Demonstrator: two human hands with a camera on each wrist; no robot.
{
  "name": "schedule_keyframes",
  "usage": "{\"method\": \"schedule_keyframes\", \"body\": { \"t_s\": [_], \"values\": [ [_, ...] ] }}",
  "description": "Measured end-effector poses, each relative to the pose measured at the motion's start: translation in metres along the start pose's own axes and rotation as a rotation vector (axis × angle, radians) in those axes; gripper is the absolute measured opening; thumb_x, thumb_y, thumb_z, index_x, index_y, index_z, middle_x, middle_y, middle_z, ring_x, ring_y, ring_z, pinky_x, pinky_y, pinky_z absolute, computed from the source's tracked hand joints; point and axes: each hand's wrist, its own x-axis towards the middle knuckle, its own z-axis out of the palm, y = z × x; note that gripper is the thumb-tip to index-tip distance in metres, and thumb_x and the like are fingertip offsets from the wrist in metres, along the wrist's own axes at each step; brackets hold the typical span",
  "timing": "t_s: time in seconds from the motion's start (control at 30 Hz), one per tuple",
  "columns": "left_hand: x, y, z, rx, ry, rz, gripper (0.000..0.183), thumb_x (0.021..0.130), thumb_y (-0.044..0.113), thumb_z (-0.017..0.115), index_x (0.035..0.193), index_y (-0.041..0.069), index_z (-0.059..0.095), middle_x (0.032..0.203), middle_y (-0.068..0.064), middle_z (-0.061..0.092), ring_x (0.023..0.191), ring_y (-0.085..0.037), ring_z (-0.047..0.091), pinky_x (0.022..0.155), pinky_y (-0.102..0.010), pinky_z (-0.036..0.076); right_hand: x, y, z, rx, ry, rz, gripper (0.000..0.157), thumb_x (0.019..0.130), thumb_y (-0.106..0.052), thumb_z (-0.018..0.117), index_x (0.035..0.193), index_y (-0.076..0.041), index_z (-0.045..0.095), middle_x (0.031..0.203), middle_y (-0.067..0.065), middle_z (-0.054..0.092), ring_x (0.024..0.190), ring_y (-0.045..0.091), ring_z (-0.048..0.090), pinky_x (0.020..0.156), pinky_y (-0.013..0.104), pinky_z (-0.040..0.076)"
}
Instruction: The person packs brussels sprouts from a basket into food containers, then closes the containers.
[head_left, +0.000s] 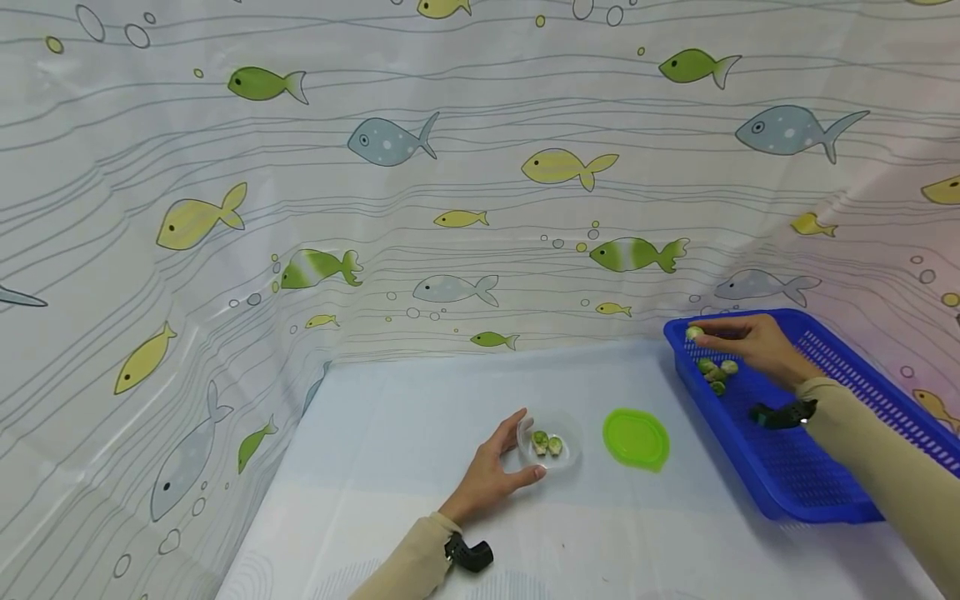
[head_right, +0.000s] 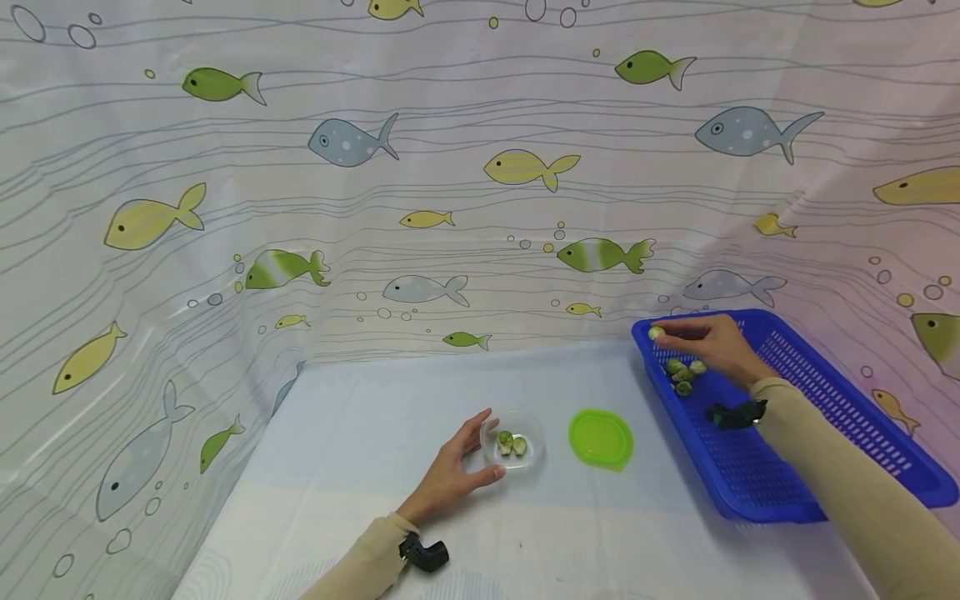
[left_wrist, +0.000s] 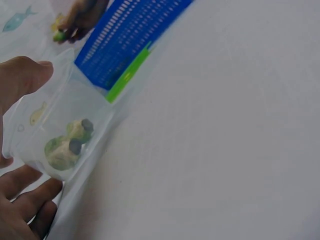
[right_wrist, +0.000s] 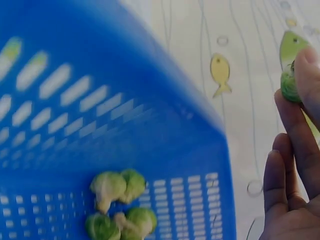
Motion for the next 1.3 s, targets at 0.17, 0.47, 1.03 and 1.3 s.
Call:
{"method": "schedule_keyframes", "body": {
  "t_s": [0.17, 0.47, 1.03, 1.3],
  "values": [
    [0.000, 0.001, -0.001, 0.000, -0.001, 0.006, 0.093, 0.091, 0.030, 0.085, 0.166, 0.013, 0.033, 0.164, -0.004, 0.050, 0.149, -0.022, 0.052, 0.122, -0.039, 0.045, 0.002, -0.014, 0.011, 0.041, -0.031, -0.009, 0.052, 0.101, -0.035, 0.076, 0.140, -0.002, 0.068, 0.119, -0.015, 0.077, 0.102, -0.008, 0.068, 0.085, 0.014, 0.056],
    [0.000, 0.002, -0.002, -0.002, -0.004, 0.013, 0.093, 0.092, 0.030, 0.085, 0.166, 0.014, 0.033, 0.164, -0.007, 0.050, 0.149, -0.023, 0.052, 0.122, -0.039, 0.045, 0.004, -0.032, 0.040, 0.121, -0.079, -0.072, 0.045, 0.099, -0.024, 0.078, 0.134, 0.003, 0.071, 0.112, -0.013, 0.079, 0.099, 0.000, 0.073, 0.086, 0.019, 0.060],
    [-0.001, 0.001, -0.002, -0.003, -0.010, 0.012, 0.092, 0.093, 0.032, 0.084, 0.167, 0.015, 0.032, 0.165, -0.005, 0.049, 0.149, -0.023, 0.052, 0.122, -0.040, 0.045, 0.000, -0.057, 0.106, 0.222, -0.252, -0.159, 0.035, 0.093, -0.019, 0.084, 0.124, -0.004, 0.079, 0.118, 0.006, 0.080, 0.104, 0.015, 0.075, 0.089, 0.028, 0.061],
    [0.000, 0.001, -0.002, 0.002, -0.012, -0.002, 0.093, 0.093, 0.034, 0.084, 0.167, 0.016, 0.032, 0.165, -0.001, 0.049, 0.148, -0.022, 0.053, 0.122, -0.042, 0.045, -0.005, -0.067, 0.133, 0.235, -0.304, -0.131, 0.032, 0.091, -0.023, 0.086, 0.121, -0.011, 0.082, 0.118, 0.007, 0.079, 0.111, 0.021, 0.070, 0.095, 0.030, 0.058]
  ]
}}
